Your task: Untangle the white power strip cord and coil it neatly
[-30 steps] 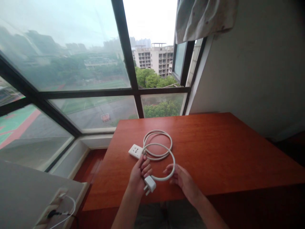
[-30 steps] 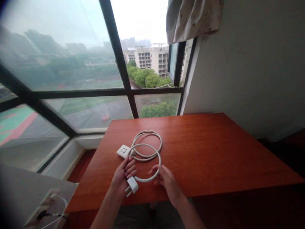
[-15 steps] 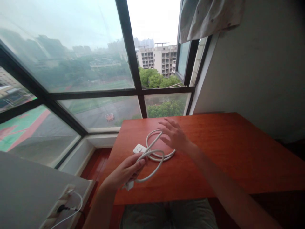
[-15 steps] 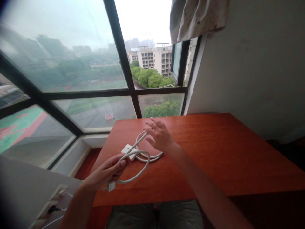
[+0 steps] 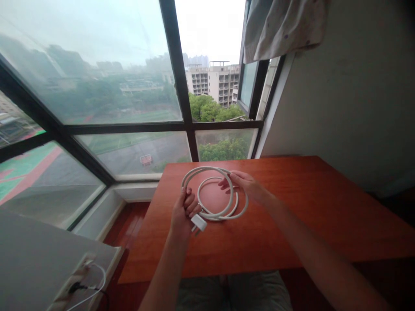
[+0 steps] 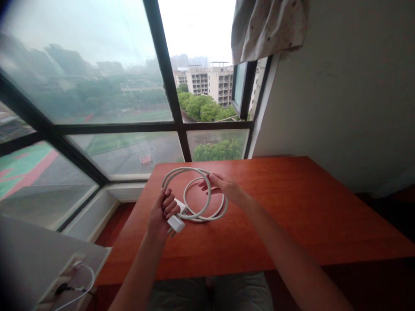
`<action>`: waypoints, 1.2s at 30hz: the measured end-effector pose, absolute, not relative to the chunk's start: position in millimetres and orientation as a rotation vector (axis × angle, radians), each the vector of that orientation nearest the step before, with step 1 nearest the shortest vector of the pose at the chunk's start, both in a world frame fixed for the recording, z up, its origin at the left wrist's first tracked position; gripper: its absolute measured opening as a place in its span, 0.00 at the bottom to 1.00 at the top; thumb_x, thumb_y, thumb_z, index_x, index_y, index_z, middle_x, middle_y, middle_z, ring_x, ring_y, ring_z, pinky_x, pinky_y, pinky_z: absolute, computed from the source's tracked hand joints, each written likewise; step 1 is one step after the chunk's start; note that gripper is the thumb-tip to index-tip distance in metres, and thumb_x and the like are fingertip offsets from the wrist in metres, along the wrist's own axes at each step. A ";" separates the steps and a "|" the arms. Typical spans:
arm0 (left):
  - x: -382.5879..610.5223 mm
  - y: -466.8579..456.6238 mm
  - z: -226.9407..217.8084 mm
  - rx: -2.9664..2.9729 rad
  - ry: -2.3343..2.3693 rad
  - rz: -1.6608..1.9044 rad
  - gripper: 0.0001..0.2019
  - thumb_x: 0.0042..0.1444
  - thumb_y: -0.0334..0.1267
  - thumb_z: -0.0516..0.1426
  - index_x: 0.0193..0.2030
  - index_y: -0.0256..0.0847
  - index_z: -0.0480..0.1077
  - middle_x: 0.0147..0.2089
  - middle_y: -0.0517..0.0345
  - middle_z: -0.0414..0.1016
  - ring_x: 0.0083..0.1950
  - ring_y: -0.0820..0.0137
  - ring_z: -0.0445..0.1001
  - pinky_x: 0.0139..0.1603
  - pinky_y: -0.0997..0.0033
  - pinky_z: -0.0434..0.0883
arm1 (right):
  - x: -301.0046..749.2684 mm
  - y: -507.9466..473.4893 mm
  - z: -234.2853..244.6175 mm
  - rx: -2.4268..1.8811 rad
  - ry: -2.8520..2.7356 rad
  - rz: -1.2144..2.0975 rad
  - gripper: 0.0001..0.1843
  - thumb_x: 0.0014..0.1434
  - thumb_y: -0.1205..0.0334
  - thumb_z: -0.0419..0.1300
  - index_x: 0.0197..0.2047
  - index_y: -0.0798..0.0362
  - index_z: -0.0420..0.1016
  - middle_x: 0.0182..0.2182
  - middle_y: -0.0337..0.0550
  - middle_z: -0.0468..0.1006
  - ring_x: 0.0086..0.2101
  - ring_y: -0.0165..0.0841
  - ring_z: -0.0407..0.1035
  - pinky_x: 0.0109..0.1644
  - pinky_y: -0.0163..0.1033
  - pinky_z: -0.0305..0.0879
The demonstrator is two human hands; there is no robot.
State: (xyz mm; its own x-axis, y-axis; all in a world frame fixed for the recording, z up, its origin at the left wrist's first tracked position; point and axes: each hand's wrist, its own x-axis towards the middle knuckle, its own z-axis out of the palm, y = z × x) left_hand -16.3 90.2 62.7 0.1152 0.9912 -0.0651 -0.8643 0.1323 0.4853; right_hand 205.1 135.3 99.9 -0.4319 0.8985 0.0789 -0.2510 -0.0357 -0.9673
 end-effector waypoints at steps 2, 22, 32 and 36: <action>-4.7 93.0 55.1 0.244 0.372 1.437 0.14 0.66 0.37 0.47 0.28 0.38 0.61 0.18 0.73 0.37 0.12 0.83 0.41 0.11 0.87 0.45 | 203.8 121.9 85.2 -0.739 -1.194 1.617 0.18 0.56 0.47 0.61 0.39 0.54 0.75 0.34 0.46 0.81 0.36 0.37 0.75 0.40 0.42 0.71; 102.9 75.7 30.5 -0.111 0.788 1.634 0.15 0.61 0.32 0.49 0.22 0.40 0.55 0.19 0.67 0.58 0.20 0.79 0.63 0.27 0.79 0.65 | 147.8 48.0 27.7 -0.760 -0.627 1.152 0.11 0.61 0.51 0.57 0.41 0.48 0.63 0.26 0.35 0.75 0.32 0.33 0.72 0.40 0.41 0.68; 63.3 49.4 5.9 0.606 1.026 1.350 0.10 0.51 0.41 0.62 0.30 0.35 0.71 0.26 0.59 0.72 0.27 0.73 0.68 0.30 0.77 0.63 | 163.1 57.0 35.1 -0.682 -0.566 1.301 0.13 0.59 0.47 0.58 0.39 0.47 0.66 0.17 0.29 0.65 0.21 0.30 0.65 0.35 0.41 0.69; 25.9 41.4 8.5 0.996 1.205 1.322 0.14 0.51 0.34 0.63 0.18 0.37 0.68 0.20 0.62 0.64 0.23 0.75 0.60 0.25 0.80 0.55 | 170.9 58.6 36.2 -0.666 -0.575 1.384 0.13 0.58 0.48 0.59 0.39 0.48 0.67 0.17 0.29 0.64 0.20 0.28 0.64 0.36 0.41 0.69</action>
State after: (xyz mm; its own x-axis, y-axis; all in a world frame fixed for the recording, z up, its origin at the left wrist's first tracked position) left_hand 25.9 41.4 8.5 -0.1131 0.9914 -0.0652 -0.1565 0.0470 0.9866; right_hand 170.9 58.6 36.2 0.1074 0.9941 -0.0166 -0.6894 0.0625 -0.7217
